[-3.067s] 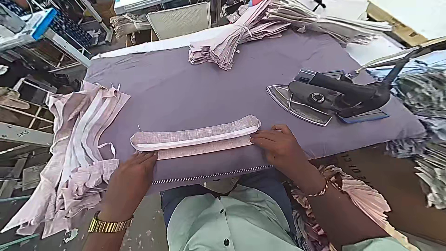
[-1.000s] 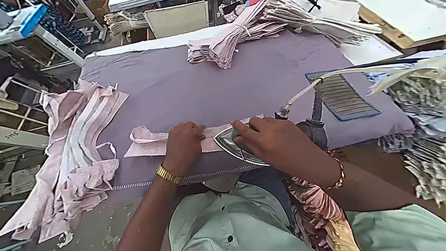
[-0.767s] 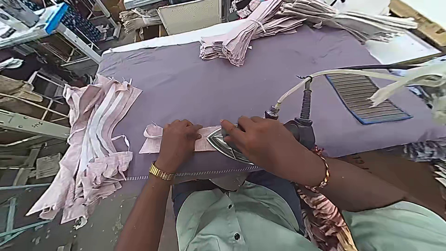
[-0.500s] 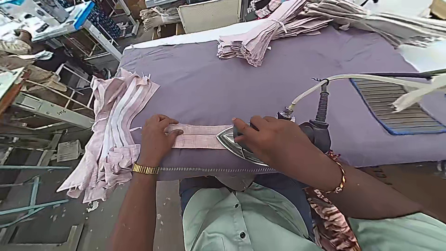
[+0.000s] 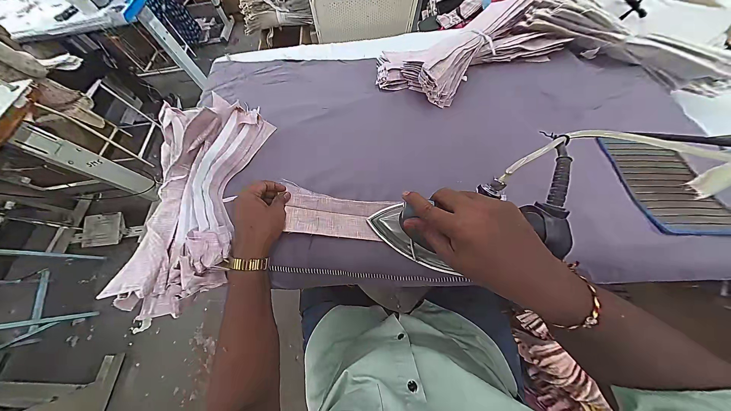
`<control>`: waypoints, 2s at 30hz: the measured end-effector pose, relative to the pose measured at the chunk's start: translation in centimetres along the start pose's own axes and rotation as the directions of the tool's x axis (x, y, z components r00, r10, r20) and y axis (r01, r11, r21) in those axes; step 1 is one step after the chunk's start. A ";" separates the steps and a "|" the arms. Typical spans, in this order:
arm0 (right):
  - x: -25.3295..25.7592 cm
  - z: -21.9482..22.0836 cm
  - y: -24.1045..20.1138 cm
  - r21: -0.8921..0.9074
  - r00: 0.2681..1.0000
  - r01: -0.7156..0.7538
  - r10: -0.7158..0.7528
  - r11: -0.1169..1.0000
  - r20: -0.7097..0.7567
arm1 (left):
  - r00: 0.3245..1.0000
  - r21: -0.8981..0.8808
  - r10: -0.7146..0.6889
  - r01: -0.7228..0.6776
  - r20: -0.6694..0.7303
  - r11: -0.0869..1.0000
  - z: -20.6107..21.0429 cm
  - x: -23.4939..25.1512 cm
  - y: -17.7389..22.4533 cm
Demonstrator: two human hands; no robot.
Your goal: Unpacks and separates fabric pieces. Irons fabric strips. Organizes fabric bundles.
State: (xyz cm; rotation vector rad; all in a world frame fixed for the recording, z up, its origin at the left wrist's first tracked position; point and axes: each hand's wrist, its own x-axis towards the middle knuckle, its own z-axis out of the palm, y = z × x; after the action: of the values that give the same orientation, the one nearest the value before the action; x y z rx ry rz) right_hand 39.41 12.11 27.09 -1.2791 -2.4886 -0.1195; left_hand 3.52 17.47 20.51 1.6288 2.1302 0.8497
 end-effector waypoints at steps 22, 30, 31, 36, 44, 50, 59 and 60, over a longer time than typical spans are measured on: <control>13.8 6.1 -11.6 -0.012 0.999 0.032 -0.032 0.999 0.039 | 0.965 -0.251 0.060 -0.126 -0.255 0.960 1.0 0.9 -2.7; 13.5 4.8 -11.3 0.109 0.987 0.047 -0.063 0.993 0.150 | 0.966 -0.106 0.156 -0.181 -0.208 0.978 1.0 1.2 -3.9; 12.1 4.3 -10.4 0.114 0.985 0.078 -0.094 0.990 0.143 | 0.971 -0.033 0.196 -0.202 -0.133 0.979 1.0 1.4 -4.1; 2.2 0.5 -3.6 0.112 0.981 0.170 -0.179 0.979 0.070 | 0.981 0.062 0.191 -0.189 -0.027 0.980 1.3 1.5 -3.9; -8.4 -4.4 7.0 -0.121 0.999 -0.033 0.034 0.992 0.005 | 0.977 -0.017 0.207 -0.208 -0.050 0.978 0.9 0.3 -3.0; -5.5 -2.9 5.2 -0.042 1.000 -0.009 0.009 0.999 0.005 | 0.962 -0.247 0.249 -0.271 -0.116 0.930 1.4 0.6 -3.5; 4.6 2.7 -1.5 -0.006 0.994 0.099 -0.099 0.995 -0.052 | 0.983 -0.229 0.119 -0.149 -0.138 0.962 1.4 0.7 -2.8; 5.4 3.1 -2.1 -0.013 0.993 0.110 -0.110 0.994 -0.042 | 0.984 -0.212 0.111 -0.138 -0.137 0.967 1.4 0.7 -2.7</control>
State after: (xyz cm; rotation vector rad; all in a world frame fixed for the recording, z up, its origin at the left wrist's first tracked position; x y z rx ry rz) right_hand 34.02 15.73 26.17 -1.1317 -2.5247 -0.1855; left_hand 2.07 18.05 17.75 1.6452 1.9444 1.2099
